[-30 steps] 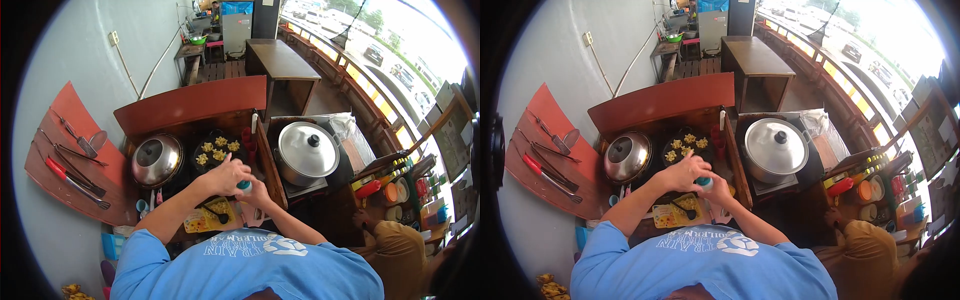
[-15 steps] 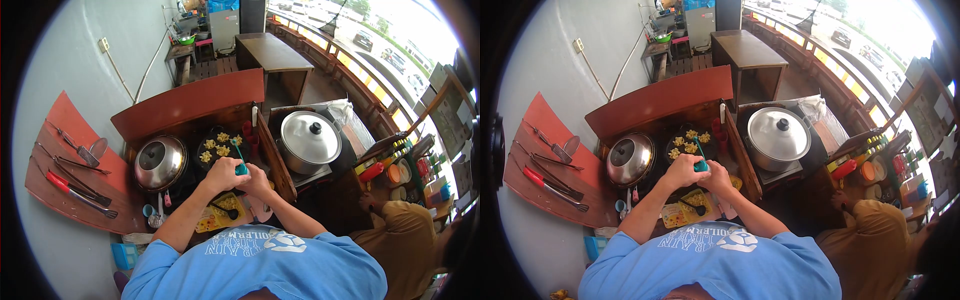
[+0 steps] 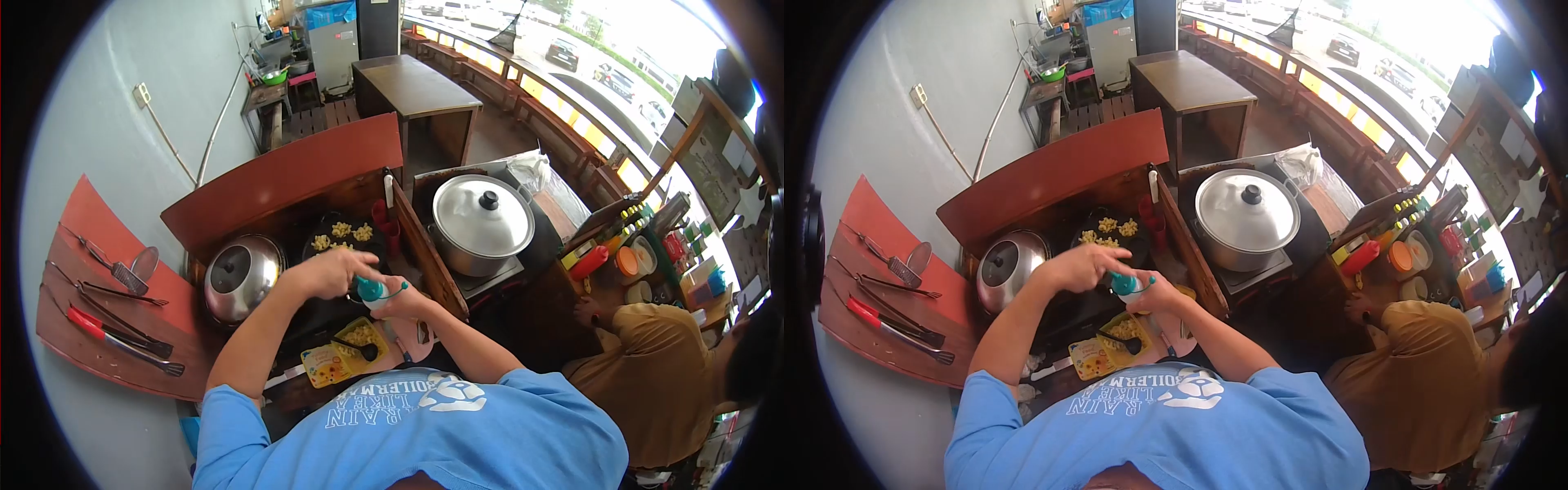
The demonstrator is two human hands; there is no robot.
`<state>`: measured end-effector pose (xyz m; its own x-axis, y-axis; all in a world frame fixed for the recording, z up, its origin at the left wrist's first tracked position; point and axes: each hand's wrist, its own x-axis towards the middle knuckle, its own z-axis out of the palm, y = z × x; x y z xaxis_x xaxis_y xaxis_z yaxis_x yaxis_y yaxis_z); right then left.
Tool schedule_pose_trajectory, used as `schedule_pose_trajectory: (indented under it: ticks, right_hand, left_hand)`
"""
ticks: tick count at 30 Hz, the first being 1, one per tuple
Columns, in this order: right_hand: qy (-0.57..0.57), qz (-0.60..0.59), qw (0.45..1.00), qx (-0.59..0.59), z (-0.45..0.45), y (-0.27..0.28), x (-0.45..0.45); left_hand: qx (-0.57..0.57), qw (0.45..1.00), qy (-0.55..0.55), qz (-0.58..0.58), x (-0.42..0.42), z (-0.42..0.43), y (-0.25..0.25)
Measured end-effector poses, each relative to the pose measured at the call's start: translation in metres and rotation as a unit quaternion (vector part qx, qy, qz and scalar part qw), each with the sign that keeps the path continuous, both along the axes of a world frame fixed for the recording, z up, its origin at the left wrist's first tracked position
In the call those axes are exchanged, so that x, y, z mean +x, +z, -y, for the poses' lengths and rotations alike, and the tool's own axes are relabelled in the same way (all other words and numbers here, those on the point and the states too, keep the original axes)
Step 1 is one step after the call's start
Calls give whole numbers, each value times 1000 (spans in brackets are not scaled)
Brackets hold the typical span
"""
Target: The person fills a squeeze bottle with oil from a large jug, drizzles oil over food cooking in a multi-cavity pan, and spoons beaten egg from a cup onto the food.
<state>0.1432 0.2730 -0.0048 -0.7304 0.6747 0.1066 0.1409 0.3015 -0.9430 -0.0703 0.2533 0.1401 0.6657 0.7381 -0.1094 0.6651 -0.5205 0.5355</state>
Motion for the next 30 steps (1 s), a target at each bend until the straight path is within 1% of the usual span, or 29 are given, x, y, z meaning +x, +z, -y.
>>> schedule_pose_trajectory:
  ticks: [2, 3, 4, 5, 6, 9, 11, 12, 13, 14, 16, 17, 20, 21, 22, 24, 26, 28, 30]
  right_hand:
    - [-113, 75, 991, 20, 5, 6, -2]
    - [-146, 123, 977, 95, 5, 4, -6]
    - [-142, 124, 978, 92, 8, 5, -9]
    - [-182, 151, 966, 101, 8, 8, -11]
    - [-221, 178, 953, 110, 7, 10, -13]
    - [-216, 190, 952, 105, 3, 8, -14]
    - [-207, 190, 954, 104, 1, 5, -11]
    - [-196, 188, 959, 77, 1, 8, -9]
    - [-185, 187, 964, 49, 1, 10, -8]
    - [-181, 188, 964, 47, 1, 10, -7]
    - [-199, 189, 958, 83, 1, 11, -7]
    - [-203, 184, 956, 101, 1, 12, -6]
    - [-220, 189, 951, 103, 1, 15, -8]
    - [-220, 189, 952, 103, 1, 16, -8]
    - [-228, 185, 950, 106, 1, 18, -7]
    - [-231, 179, 950, 110, -2, 19, -8]
    - [-212, 181, 953, 122, -5, 18, -6]
    - [-199, 186, 955, 117, -7, 18, -6]
    - [-175, 162, 969, 73, -10, 13, -4]
  left_hand:
    - [101, 991, 82, 23, 0, -18, -6]
    - [99, 991, 83, 22, 9, -19, -4]
    - [51, 982, 145, -114, 23, -18, -2]
    - [4, 948, 201, -246, 32, -18, -1]
    - [4, 948, 203, -246, 33, -18, -3]
    - [20, 959, 109, -260, 30, -23, -16]
    - [20, 957, 95, -273, 27, -27, -25]
    - [24, 955, 80, -284, 28, -25, -24]
    - [39, 955, 82, -282, 29, -22, -25]
    - [35, 955, 85, -282, 30, -19, -24]
    - [-16, 959, 95, -265, 33, -16, -10]
    - [-29, 968, 63, -242, 27, -22, -14]
    - [-43, 973, 54, -222, 26, -34, -19]
    - [-45, 976, 91, -194, 27, -35, -23]
    - [-46, 976, 93, -194, 27, -35, -26]
    - [62, 964, 60, -251, 27, -34, -32]
    - [73, 964, 61, -249, 27, -32, -37]
    - [76, 963, 47, -253, 33, -26, -26]
    - [94, 960, 43, -261, 35, -24, -31]
